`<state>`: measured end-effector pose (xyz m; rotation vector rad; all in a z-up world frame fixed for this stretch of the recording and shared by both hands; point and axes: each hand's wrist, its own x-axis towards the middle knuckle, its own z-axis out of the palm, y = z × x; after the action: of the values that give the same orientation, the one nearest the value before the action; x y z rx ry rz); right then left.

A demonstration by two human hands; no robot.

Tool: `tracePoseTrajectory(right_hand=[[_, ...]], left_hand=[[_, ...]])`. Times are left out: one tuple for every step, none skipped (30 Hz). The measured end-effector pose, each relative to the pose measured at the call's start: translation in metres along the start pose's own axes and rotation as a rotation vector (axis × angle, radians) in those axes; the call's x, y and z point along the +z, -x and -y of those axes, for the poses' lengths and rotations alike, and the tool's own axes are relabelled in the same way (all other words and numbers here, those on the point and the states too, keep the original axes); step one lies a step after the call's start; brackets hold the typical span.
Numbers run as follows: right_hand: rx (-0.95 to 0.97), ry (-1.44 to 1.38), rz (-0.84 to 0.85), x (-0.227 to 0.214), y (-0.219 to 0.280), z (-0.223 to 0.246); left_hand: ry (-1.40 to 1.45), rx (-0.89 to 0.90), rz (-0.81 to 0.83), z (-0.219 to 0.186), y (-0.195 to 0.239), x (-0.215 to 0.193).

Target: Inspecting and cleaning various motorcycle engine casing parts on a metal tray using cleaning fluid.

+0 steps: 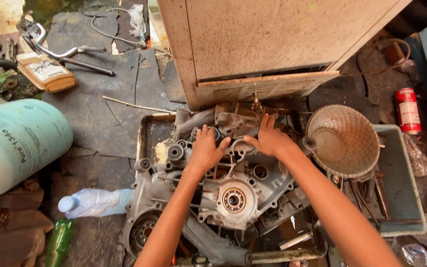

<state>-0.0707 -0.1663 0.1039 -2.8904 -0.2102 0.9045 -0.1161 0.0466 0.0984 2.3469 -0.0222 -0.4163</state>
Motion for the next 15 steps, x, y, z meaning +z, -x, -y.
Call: tracePoseTrajectory(right_hand=[[-0.002,-0.002,0.009,0.004,0.005,-0.003],[-0.052,0.110,0.072,0.004,0.008,-0.007],[-0.104,0.223,0.135,0.003,0.012,-0.010],[-0.103,0.225,0.132,0.002,0.011,-0.019],[-0.144,0.247,0.121,0.001,0.010,-0.028],[-0.188,0.269,0.114,0.003,0.010,-0.036],[-0.190,0.270,0.116,0.009,0.004,-0.047],[-0.196,0.136,0.124,0.013,-0.004,-0.057],[-0.202,0.001,0.132,0.018,-0.012,-0.068],[-0.204,0.001,0.129,0.019,-0.016,-0.074],[-0.200,-0.031,0.081,0.021,-0.021,-0.081],[-0.193,-0.063,0.036,0.025,-0.023,-0.089],[-0.194,-0.062,0.037,0.028,-0.023,-0.087],[-0.155,-0.099,0.028,0.031,-0.023,-0.085],[-0.117,-0.136,0.020,0.034,-0.024,-0.083]], left_hand=[[0.000,-0.007,0.005,0.010,0.016,0.003],[-0.068,-0.035,0.044,0.018,0.028,0.004],[-0.136,-0.063,0.082,0.026,0.041,0.005],[-0.135,-0.061,0.080,0.009,0.069,0.001],[-0.133,-0.169,-0.041,-0.009,0.098,-0.003],[-0.131,-0.281,-0.159,-0.025,0.129,-0.006],[-0.130,-0.284,-0.159,-0.032,0.148,0.017],[0.101,-0.232,-0.630,-0.039,0.164,0.038],[0.343,-0.173,-1.096,-0.046,0.179,0.060],[0.342,-0.171,-1.100,-0.029,0.186,0.096],[0.513,-0.356,-1.039,-0.011,0.193,0.133],[0.682,-0.543,-0.964,0.005,0.201,0.171],[0.682,-0.544,-0.964,-0.003,0.195,0.159],[1.021,-0.770,-0.712,-0.012,0.187,0.148],[1.341,-0.982,-0.421,-0.020,0.180,0.136]])
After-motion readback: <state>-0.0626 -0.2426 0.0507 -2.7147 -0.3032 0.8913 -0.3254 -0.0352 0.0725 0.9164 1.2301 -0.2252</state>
